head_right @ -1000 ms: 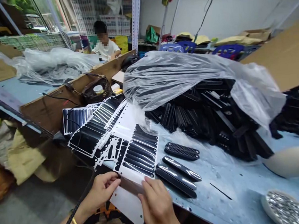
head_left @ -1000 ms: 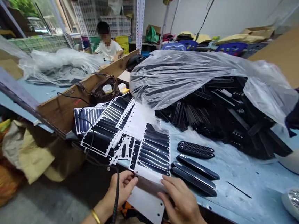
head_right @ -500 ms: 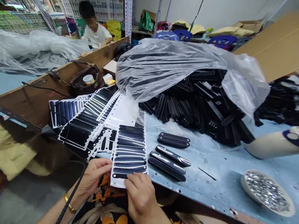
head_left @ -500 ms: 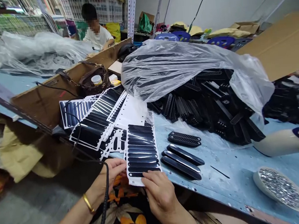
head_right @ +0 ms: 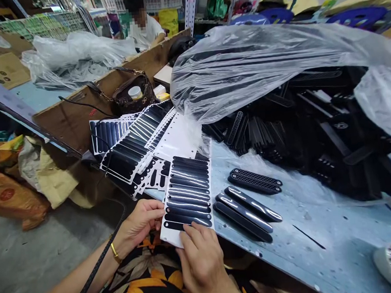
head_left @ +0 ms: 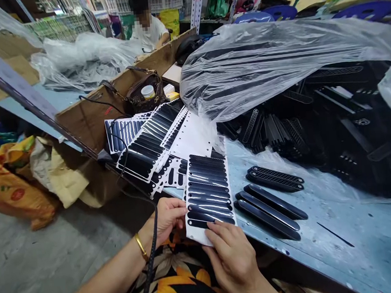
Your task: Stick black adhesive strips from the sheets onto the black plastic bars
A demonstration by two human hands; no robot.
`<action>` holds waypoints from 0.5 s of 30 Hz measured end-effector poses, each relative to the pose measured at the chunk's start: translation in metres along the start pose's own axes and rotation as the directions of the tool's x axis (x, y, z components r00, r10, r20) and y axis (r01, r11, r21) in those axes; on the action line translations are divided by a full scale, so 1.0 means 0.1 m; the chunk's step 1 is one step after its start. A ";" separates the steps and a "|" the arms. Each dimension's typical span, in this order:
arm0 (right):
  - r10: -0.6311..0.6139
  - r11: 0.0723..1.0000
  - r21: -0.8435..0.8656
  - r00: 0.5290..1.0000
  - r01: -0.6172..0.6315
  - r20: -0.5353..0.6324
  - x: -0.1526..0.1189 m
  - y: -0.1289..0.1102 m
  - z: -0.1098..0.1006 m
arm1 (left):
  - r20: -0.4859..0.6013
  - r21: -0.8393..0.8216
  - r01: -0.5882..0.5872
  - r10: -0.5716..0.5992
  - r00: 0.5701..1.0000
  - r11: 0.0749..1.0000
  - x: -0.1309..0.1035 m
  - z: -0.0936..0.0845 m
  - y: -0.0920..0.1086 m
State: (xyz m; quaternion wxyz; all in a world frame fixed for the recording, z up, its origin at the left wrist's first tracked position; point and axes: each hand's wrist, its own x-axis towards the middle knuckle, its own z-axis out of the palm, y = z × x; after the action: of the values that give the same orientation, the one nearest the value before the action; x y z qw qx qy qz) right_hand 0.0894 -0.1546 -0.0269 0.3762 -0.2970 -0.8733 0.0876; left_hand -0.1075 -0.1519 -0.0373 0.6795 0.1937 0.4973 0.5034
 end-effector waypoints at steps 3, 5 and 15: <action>0.037 0.998 0.044 0.999 -0.038 0.038 0.07 -0.02 -0.13 | -0.013 -0.011 -0.002 0.002 1.000 1.000 0.00 0.00 0.01; 0.071 0.997 0.022 0.997 -0.071 -0.028 0.12 0.00 -0.20 | -0.020 -0.021 0.016 -0.016 1.000 1.000 0.00 0.00 0.02; 0.238 0.971 0.023 0.970 -0.239 0.059 0.18 0.02 0.23 | 0.039 -0.097 0.092 -0.088 0.995 0.991 -0.05 0.13 0.06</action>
State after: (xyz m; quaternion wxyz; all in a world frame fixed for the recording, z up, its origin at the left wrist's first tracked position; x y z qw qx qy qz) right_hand 0.0648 -0.1407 -0.0327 0.3428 -0.3914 -0.8400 0.1537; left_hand -0.0994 -0.1510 -0.0243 0.7189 0.1461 0.4682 0.4926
